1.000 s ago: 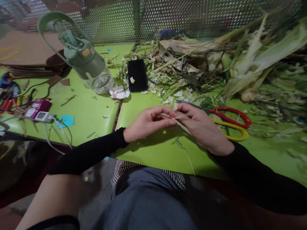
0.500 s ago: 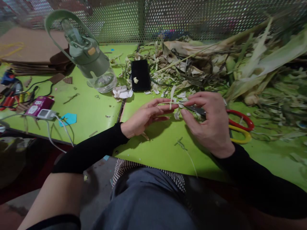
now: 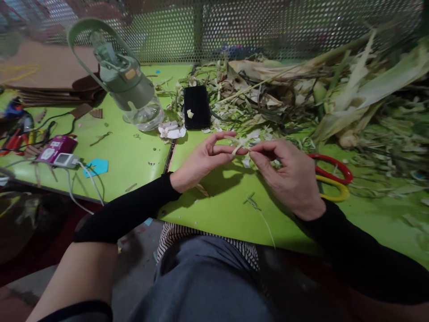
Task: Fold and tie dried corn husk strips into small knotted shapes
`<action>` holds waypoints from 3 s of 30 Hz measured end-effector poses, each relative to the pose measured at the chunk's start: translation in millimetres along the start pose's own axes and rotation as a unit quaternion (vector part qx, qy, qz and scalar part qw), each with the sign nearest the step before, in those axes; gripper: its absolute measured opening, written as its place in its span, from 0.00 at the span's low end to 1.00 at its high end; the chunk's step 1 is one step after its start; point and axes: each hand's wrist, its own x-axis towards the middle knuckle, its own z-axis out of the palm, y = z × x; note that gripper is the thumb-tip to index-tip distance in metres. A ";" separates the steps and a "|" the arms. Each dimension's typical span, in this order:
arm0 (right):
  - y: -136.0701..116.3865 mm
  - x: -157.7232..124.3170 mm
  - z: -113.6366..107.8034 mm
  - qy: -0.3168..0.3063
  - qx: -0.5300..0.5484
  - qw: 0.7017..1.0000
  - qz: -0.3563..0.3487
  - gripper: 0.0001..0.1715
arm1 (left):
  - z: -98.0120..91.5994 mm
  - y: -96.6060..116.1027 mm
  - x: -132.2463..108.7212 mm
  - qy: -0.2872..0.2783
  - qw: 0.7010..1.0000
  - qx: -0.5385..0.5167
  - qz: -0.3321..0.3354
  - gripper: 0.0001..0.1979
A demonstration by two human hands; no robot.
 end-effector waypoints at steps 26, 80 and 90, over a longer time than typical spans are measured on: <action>-8.3 -4.5 5.9 0.014 -0.068 0.993 -0.093 0.04 | 4.2 -2.8 3.3 -0.005 0.997 0.076 0.005 0.07; 2.7 -4.7 14.6 -0.023 0.296 0.935 0.195 0.15 | 9.4 -1.7 -5.8 -0.019 0.987 0.145 0.067 0.10; -8.3 -3.6 8.9 -0.053 0.251 0.954 0.154 0.05 | 4.1 -7.6 0.8 -0.045 0.998 0.035 0.022 0.12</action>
